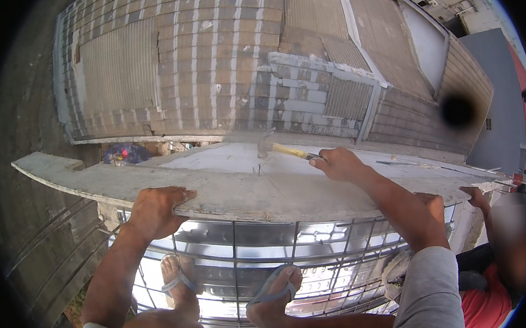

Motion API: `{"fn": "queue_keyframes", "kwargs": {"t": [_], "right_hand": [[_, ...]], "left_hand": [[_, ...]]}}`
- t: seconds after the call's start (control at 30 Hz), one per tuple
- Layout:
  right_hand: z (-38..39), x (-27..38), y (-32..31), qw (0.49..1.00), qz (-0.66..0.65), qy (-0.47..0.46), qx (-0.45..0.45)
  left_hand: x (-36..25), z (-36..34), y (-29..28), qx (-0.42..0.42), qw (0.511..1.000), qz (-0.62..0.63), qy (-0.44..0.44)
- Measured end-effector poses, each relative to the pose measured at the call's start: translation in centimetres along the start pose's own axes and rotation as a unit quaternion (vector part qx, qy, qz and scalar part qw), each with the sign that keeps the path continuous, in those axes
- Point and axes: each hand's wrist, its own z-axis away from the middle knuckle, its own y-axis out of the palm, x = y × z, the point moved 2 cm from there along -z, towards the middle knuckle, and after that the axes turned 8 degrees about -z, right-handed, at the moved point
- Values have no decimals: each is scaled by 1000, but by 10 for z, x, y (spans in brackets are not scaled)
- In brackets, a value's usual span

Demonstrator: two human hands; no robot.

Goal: The person lifts a large white panel onto a metal roof frame and secures it by hammering nails along its edges. A coworker assists by holding the panel and also hammering nails. The panel is aligned and fastened to the roof structure.

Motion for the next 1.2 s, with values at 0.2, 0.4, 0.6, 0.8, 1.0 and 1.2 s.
{"fn": "queue_keyframes", "kwargs": {"t": [0.2, 0.4, 0.6, 0.8, 1.0, 1.2], "right_hand": [[14, -4, -13, 914, -381, 19, -138], [20, 25, 5, 999, 16, 14, 26], [15, 9, -28, 942, -289, 23, -167], [19, 22, 22, 995, 93, -27, 0], [5, 23, -33, 960, -257, 36, -106], [23, 38, -12, 986, -125, 56, -90]], "left_hand": [[2, 1, 5, -19, 999, 27, 13], [3, -1, 0, -20, 999, 5, 24], [4, 3, 6, -41, 999, 19, 24], [4, 1, 4, -19, 1000, 6, 16], [5, 3, 7, -21, 999, 28, 21], [6, 2, 4, -4, 1000, 23, 20]]}}
